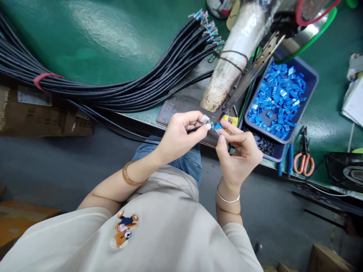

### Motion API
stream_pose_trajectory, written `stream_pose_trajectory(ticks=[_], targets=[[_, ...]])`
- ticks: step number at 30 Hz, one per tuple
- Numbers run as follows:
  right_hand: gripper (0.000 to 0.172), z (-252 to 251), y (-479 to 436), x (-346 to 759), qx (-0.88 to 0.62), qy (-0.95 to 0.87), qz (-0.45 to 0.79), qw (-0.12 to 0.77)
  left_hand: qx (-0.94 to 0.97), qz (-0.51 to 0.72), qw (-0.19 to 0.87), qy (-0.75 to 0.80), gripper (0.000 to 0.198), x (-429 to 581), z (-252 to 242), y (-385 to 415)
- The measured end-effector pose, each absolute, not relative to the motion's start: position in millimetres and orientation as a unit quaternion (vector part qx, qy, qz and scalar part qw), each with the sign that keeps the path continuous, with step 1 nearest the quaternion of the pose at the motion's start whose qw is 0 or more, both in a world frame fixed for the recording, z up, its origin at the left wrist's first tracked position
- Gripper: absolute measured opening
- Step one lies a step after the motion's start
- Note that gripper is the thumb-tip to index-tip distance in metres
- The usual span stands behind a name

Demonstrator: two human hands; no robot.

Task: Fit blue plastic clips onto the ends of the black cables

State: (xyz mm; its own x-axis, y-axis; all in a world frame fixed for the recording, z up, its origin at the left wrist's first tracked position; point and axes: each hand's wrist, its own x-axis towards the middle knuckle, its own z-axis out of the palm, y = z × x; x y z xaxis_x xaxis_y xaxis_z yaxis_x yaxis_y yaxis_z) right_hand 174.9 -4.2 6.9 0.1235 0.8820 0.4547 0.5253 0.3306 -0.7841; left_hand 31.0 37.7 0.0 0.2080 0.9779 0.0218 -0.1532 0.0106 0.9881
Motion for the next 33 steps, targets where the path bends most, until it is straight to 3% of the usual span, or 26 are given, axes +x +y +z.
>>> stream_pose_trajectory(ticks=[16, 25, 30, 33], targets=[[0.012, 8.3, -5.6, 175.8, -0.546, -0.668, 0.121, 0.491, 0.534, 0.465, 0.576, 0.408, 0.014, 29.0, 5.3, 35.1], [0.022, 5.0, -8.6, 175.8, -0.522, -0.707, -0.032, 0.476, 0.532, 0.408, 0.633, 0.386, 0.011, 20.0, 4.4, 31.6], [0.012, 2.8, -15.0, 175.6, -0.555, -0.647, 0.087, 0.515, 0.539, 0.37, 0.66, 0.37, 0.016, 11.3, 4.3, 28.9], [0.006, 6.9, -22.1, 175.1, -0.581, -0.572, 0.096, 0.571, 0.612, 0.418, 0.553, 0.381, 0.012, 14.8, 1.8, 21.1]])
